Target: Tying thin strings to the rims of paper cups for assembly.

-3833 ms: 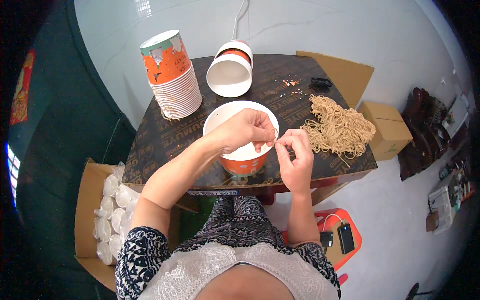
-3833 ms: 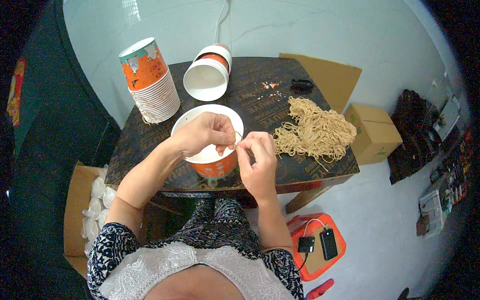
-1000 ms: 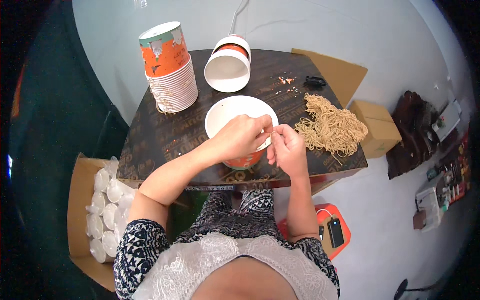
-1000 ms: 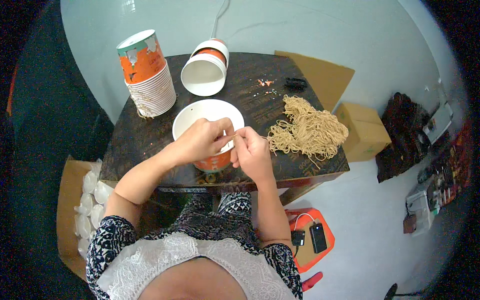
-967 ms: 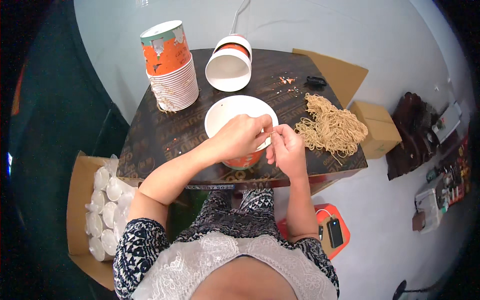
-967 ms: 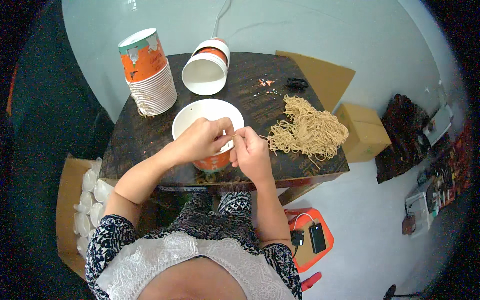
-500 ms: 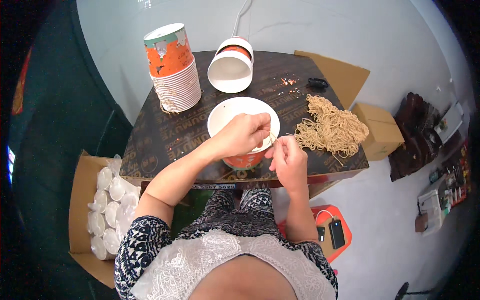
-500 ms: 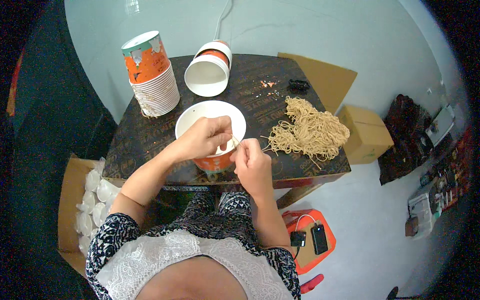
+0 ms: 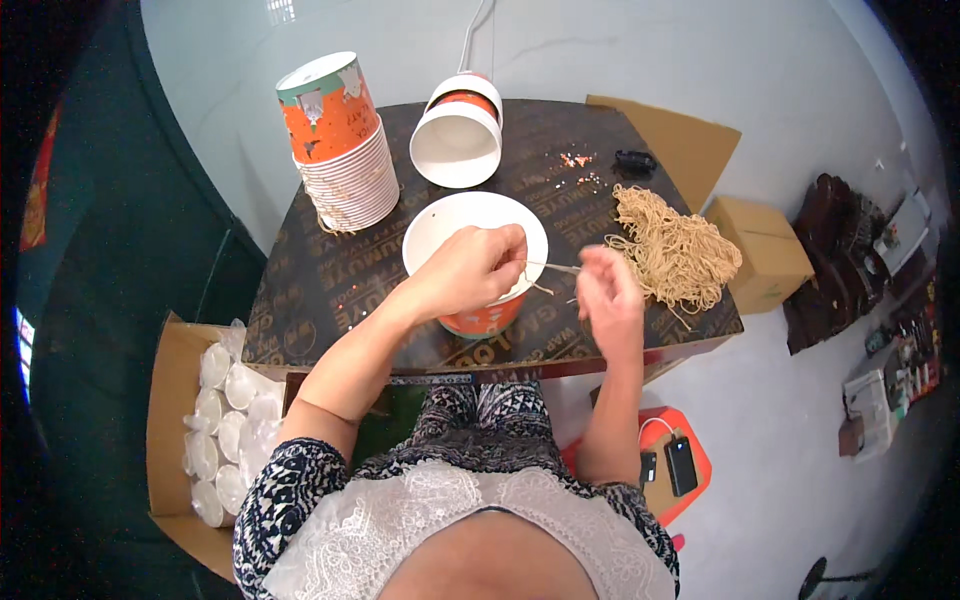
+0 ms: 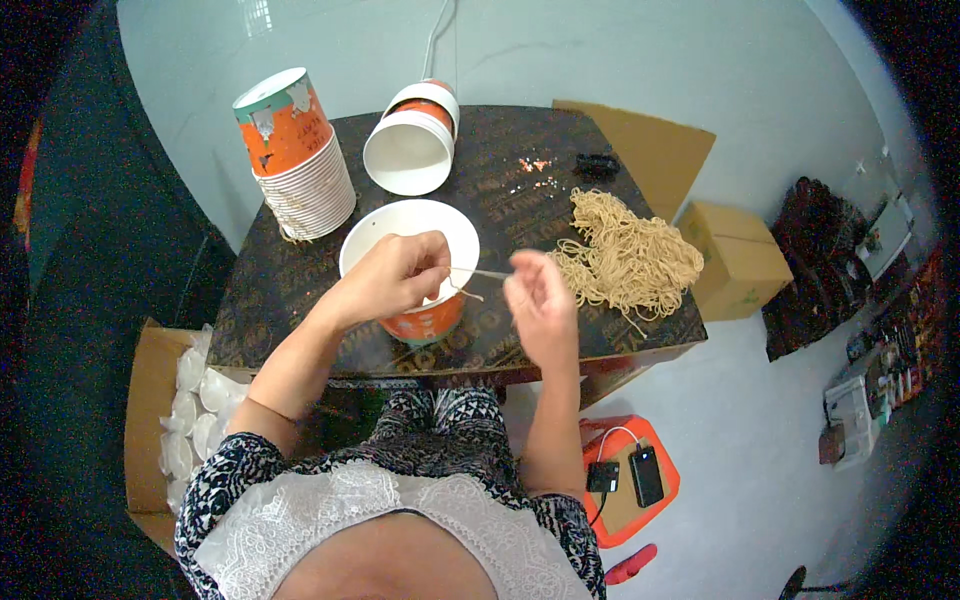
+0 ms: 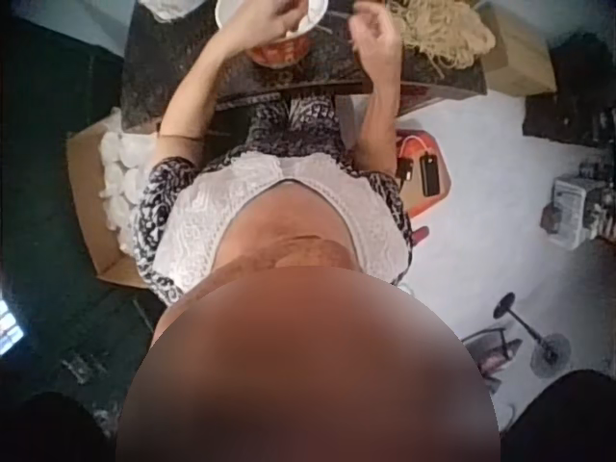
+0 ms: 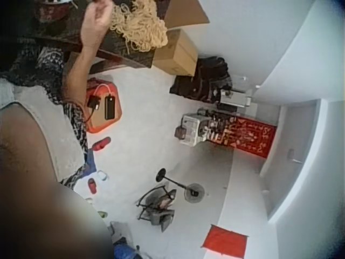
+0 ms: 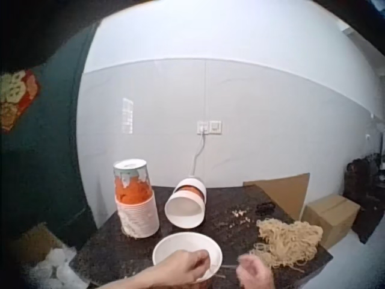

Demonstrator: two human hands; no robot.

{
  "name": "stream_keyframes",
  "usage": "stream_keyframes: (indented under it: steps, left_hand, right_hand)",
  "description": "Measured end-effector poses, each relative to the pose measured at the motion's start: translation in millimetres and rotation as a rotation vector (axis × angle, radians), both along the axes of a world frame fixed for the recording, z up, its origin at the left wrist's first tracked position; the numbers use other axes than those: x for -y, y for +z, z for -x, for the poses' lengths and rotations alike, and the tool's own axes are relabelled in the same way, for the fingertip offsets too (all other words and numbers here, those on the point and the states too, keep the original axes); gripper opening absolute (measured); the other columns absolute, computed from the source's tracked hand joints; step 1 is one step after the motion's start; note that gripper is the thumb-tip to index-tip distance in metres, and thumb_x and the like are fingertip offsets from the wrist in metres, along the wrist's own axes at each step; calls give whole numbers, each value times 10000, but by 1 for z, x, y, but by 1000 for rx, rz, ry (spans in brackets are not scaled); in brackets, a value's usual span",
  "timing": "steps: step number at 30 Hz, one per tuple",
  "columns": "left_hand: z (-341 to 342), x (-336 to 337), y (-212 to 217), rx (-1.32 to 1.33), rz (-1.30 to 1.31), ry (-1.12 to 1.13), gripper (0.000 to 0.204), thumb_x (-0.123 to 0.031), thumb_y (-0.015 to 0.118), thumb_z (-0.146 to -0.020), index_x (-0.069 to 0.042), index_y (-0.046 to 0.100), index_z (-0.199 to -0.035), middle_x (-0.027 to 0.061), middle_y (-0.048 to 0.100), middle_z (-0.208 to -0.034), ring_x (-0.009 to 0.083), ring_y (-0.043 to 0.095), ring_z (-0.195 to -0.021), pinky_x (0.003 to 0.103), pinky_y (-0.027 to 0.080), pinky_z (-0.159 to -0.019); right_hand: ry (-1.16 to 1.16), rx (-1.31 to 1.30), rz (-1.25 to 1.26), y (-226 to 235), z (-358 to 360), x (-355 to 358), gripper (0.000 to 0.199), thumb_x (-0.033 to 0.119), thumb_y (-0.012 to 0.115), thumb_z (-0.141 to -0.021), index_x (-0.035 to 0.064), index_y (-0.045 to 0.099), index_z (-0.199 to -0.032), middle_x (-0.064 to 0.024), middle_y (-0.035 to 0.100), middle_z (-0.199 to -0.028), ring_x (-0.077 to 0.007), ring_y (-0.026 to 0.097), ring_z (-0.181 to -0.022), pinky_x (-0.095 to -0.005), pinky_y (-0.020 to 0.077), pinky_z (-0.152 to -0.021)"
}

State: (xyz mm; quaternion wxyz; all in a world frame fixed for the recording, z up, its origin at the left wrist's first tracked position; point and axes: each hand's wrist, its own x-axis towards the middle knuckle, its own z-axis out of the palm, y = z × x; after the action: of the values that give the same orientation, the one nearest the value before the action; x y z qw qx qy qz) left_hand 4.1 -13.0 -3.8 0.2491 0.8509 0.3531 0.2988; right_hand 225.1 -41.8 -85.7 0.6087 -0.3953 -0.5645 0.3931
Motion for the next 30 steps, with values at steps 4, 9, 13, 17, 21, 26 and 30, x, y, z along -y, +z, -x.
stream_keyframes:
  steps: [4, 9, 13, 17, 21, 26, 30]
  left_hand:
    - [4, 3, 1, -23, 14, 23, 70, -45, 562, -868, 9, 562, -824, 89, 624, -659, 159, 634, -621, 309, 492, -581]
    - [6, 8, -2, 31, 50, 105, 90, -72, 578, -878, 14, 590, -853, 105, 640, -662, 162, 646, -614, 313, 493, -569]
    - [1, 11, -5, 36, 59, 143, 107, -84, 587, -890, 20, 598, -869, 112, 638, -654, 166, 652, -614, 314, 491, -561]
    - [1, 12, -6, 45, 48, 151, 124, -96, 594, -898, 24, 607, -869, 127, 637, -640, 175, 650, -605, 317, 484, -555]
    - [2, 15, -5, 24, 65, 163, 126, -93, 600, -894, 26, 613, -854, 137, 635, -637, 184, 632, -575, 322, 464, -537]
    - [2, 16, -3, 20, 68, 156, 129, -95, 618, -885, 28, 629, -851, 125, 617, -626, 159, 595, -555, 318, 449, -526]
    - [1, 18, -3, 55, 94, 156, 102, -75, 644, -867, 27, 646, -861, 113, 608, -623, 129, 570, -554, 301, 458, -539]
  right_hand:
    - [-510, 481, -223, 19, 9, 3, 269, -11, 586, -881, -11, 570, -1149, -172, 522, -1279, -237, 613, -870, -337, 542, -734]
    - [-308, 315, -156, 0, 27, 34, 179, 94, 562, -951, -5, 647, -829, -66, 595, -658, -173, 568, -604, -297, 448, -587]
    - [-66, 47, 121, -16, 49, 43, 257, 183, 507, -1021, -17, 642, -934, -33, 611, -713, -36, 449, -543, -196, 352, -493]
    - [64, -509, 216, -18, 67, 39, 210, 182, 513, -1025, 1, 616, -1059, -61, 612, -757, -26, 374, -491, -182, 275, -418]
    - [7, -563, 155, -17, 73, 27, 154, 154, 536, -1011, 17, 608, -1013, -45, 589, -727, -28, 378, -491, -189, 283, -421]
    - [-147, -441, 35, -21, 75, 21, 82, 49, 556, -984, -20, 600, -992, -24, 612, -778, -26, 446, -556, -184, 352, -483]
    - [-259, -309, -42, -27, 75, 16, 28, -24, 608, -926, -18, 605, -953, -55, 623, -870, -69, 513, -634, -199, 410, -547]
